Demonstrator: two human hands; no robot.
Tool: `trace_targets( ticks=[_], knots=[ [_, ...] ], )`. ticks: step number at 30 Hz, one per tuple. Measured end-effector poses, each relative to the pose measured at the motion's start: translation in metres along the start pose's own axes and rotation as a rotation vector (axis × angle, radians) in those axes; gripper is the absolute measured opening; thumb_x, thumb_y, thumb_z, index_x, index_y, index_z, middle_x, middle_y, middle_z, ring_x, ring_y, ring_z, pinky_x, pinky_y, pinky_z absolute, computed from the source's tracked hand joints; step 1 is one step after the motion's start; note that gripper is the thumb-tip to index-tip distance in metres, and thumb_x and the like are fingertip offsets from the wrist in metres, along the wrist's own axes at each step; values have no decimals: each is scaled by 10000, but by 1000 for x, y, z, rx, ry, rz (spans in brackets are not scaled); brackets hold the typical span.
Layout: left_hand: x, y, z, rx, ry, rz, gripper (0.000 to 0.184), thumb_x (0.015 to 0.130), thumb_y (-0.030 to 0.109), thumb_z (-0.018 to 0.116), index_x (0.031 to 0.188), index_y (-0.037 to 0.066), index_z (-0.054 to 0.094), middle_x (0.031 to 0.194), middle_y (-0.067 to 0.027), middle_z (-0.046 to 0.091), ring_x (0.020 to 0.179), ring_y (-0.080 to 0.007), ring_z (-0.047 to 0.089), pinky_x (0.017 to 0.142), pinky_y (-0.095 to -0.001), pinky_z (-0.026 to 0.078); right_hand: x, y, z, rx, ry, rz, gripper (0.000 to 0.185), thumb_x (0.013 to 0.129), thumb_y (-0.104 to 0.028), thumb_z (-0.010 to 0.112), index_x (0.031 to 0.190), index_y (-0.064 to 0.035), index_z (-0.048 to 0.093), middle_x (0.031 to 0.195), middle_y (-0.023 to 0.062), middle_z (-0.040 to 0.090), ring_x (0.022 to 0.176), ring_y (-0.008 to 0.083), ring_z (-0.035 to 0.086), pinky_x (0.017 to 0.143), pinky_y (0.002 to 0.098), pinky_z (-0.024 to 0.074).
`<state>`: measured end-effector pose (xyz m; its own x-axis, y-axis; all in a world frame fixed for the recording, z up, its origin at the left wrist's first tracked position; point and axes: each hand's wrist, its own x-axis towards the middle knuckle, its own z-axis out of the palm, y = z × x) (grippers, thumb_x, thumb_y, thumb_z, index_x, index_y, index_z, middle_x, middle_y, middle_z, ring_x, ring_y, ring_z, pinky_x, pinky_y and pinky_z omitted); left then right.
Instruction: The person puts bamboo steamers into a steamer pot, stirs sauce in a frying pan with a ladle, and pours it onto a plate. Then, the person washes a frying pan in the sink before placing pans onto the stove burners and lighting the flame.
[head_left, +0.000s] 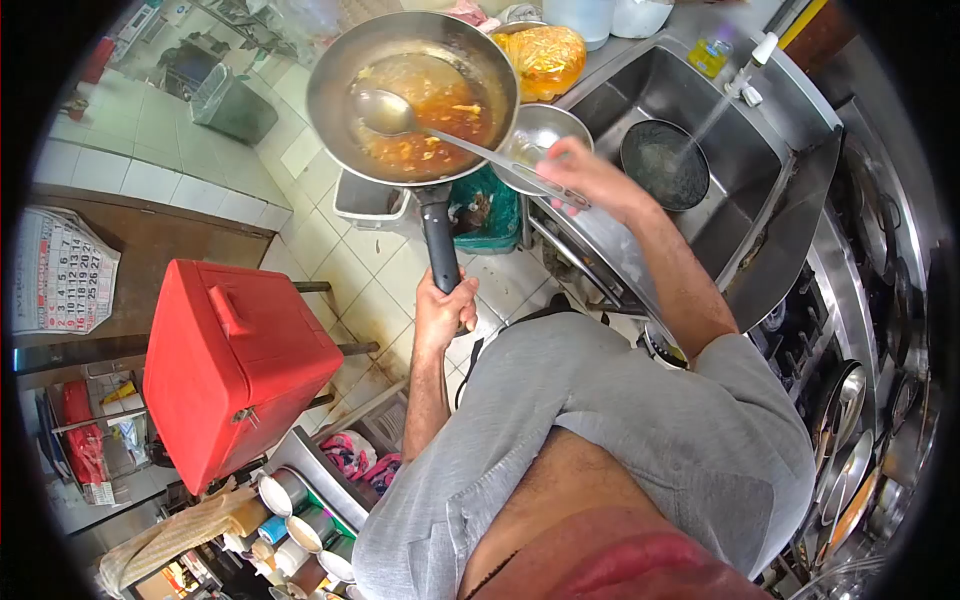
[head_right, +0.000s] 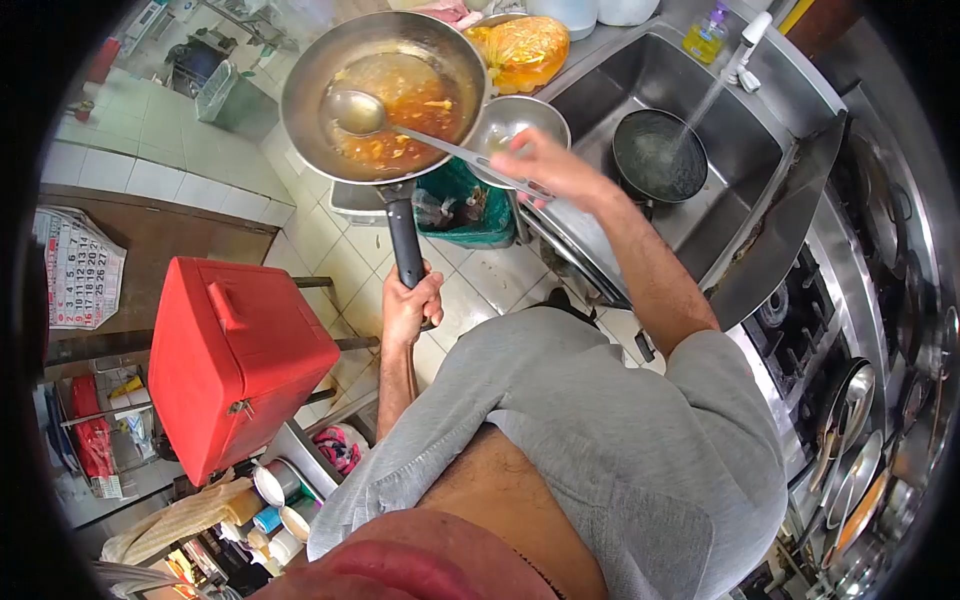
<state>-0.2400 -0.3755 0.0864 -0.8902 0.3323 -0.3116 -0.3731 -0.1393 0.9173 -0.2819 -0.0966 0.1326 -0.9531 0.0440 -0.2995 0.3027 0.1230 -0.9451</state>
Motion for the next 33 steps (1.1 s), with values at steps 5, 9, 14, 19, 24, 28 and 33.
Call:
trace_targets(
  ticks=[5,9,14,19,24,28,33],
  knots=[
    [10,-9,7,43,-51,-18,222,812,7,596,928,-2,407,580,-21,445,359,-95,417,319,-256,377,-9,3,5,-36,-265,116,422,858,-255,614,1204,-48,492,813,113,614,709,166,595,634,301,474],
    [24,-24,-2,218,-98,58,208,824,28,596,918,9,412,568,-12,445,355,-96,429,318,-254,359,-36,3,-15,-715,323,-416,334,853,-144,572,1171,-46,536,1000,183,618,895,335,598,766,386,464],
    [30,-19,-4,376,-132,126,193,833,46,590,907,12,415,542,-2,436,354,-97,437,319,-257,349,-43,-2,-32,-922,415,-659,330,846,-35,520,1172,-70,549,942,151,578,879,327,571,712,390,469],
    [42,-19,-9,479,-115,170,198,830,79,604,913,14,436,533,-10,462,368,-104,452,325,-267,361,-83,38,-62,-1107,430,-703,400,788,-15,494,1165,-130,561,855,90,540,805,282,583,640,388,481],
    [43,-20,-14,727,-58,300,224,821,106,616,952,-5,471,501,-48,474,397,-142,492,374,-322,383,-78,38,-78,-1055,615,-606,386,793,-14,530,1159,-132,572,869,99,559,798,299,585,660,396,470],
    [44,-23,-13,896,-13,449,234,818,117,618,984,6,496,490,-124,491,427,-254,538,444,-383,413,-47,58,-82,-824,745,-625,311,839,-36,561,1149,-66,570,841,146,563,776,329,561,688,374,451],
    [41,-7,-7,886,-20,474,225,829,122,608,1000,22,501,520,-163,527,484,-327,574,462,-400,426,-39,119,-54,-491,744,-419,311,833,-52,575,1144,-44,572,901,161,603,841,357,581,739,392,458]
  ],
)
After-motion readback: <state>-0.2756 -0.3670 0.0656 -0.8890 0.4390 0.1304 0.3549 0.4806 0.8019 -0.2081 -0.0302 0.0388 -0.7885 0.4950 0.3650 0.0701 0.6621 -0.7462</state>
